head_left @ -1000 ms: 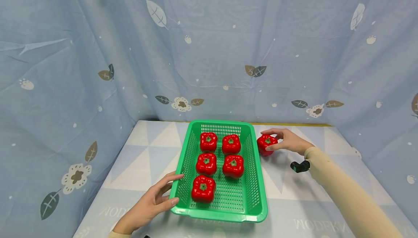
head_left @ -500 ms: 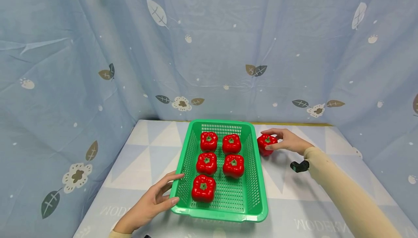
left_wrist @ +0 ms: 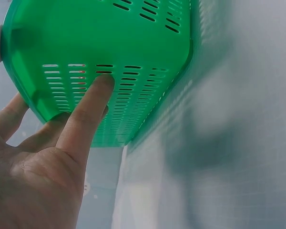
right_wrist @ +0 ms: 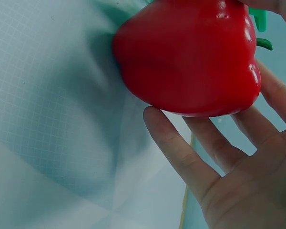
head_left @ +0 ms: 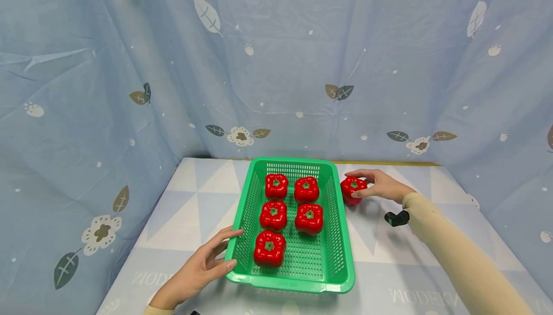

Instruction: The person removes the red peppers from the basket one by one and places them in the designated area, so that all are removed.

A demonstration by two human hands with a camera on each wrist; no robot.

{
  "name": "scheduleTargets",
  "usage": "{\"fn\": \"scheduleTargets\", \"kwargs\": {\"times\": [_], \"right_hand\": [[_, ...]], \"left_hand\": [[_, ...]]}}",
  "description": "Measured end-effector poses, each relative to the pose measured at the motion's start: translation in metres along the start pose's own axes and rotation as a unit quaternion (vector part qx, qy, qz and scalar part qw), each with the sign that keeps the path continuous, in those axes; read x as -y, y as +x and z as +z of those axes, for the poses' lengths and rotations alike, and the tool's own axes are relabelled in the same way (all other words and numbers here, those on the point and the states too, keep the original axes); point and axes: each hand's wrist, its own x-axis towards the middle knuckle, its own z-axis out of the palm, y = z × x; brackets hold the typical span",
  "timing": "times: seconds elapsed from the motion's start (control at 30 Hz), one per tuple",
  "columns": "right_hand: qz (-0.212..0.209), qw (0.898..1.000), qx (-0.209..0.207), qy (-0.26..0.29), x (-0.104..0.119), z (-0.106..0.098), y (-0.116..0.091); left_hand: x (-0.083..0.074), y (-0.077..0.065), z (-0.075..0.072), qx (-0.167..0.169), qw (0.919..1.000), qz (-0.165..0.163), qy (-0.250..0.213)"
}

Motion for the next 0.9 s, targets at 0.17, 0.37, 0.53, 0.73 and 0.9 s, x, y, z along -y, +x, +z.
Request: {"fn": "scheduleTargets", "kwargs": {"times": [0.17,0.37,0.53,0.73,0.9], "right_hand": [[-0.001,1.0,-0.001,-0.009,0.0006,-0.0008,-0.0007],[0.0,1.0,-0.001,-0.019,0.0033,-0.0019,-0.0016],[0.0,1.0,0.002,-0.02,0.0044,-0.0016,-0.0022],[-0.007,1.0,-0.002,-0.025,0.0041,-0.0022,-0.0025],[-0.015,0.999,-0.011,-0.028,0.0026,-0.0039,-0.0034]], "left_hand": [[-0.0011,-0.0007,0.0005,0.0,1.0,-0.002,-0.001],[-0.0019,-0.0005,0.0012,-0.001,1.0,0.001,-0.004],[-0.0011,-0.0007,0.0011,0.0,1.0,0.004,-0.005],[0.0003,-0.0003,0.0008,-0.003,1.0,0.005,-0.001],[0.0013,-0.0002,0.0005,-0.01,0.9999,-0.005,0.0]]}}
